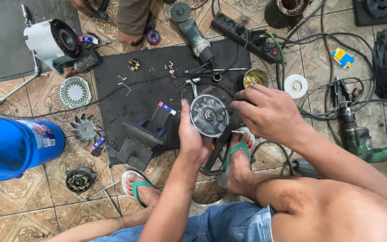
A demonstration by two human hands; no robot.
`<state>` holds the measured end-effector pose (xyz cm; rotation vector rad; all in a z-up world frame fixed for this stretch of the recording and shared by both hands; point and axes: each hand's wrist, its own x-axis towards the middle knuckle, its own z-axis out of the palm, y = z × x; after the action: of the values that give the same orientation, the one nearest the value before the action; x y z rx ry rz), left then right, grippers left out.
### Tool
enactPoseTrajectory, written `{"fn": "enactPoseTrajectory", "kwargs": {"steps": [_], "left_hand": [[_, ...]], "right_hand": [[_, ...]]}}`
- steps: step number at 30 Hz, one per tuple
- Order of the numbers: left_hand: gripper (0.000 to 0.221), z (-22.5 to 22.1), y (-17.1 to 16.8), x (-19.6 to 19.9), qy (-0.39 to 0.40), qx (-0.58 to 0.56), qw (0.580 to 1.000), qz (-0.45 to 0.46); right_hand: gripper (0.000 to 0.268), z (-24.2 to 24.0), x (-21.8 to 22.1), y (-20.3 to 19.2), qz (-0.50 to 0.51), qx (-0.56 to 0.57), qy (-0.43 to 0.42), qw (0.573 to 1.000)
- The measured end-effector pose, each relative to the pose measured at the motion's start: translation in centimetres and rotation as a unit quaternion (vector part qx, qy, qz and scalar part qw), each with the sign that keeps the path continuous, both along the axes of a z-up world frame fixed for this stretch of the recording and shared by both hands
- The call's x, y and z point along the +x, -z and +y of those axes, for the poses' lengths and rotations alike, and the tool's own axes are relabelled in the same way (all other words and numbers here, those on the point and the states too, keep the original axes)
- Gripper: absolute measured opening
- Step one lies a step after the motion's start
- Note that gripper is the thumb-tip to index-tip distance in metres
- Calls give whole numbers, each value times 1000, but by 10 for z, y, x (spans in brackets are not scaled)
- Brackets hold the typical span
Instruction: Repairing and assembling an electric motor by connecting internal wires and fitting the housing components together.
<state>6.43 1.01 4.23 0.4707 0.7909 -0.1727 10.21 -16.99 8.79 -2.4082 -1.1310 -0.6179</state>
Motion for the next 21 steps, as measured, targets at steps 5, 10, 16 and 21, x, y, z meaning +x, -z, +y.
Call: {"fn": "enactPoseTrajectory", "kwargs": {"steps": [5, 10, 16, 21], "left_hand": [[46, -1, 3, 0, -37, -2, 999, 16], [59, 4, 8, 9, -3, -10, 999, -32], [48, -1, -26, 0, -52, 37, 996, -55], [68, 10, 24, -10, 89, 208, 922, -314]], "right_hand": [[13, 1, -2, -3, -59, -17, -17, 998], [27, 0, -5, 3, -92, -29, -53, 994], [20, -4, -21, 14, -6, -39, -35, 999], [16, 8, -33, 2, 139, 35, -21, 989]]}}
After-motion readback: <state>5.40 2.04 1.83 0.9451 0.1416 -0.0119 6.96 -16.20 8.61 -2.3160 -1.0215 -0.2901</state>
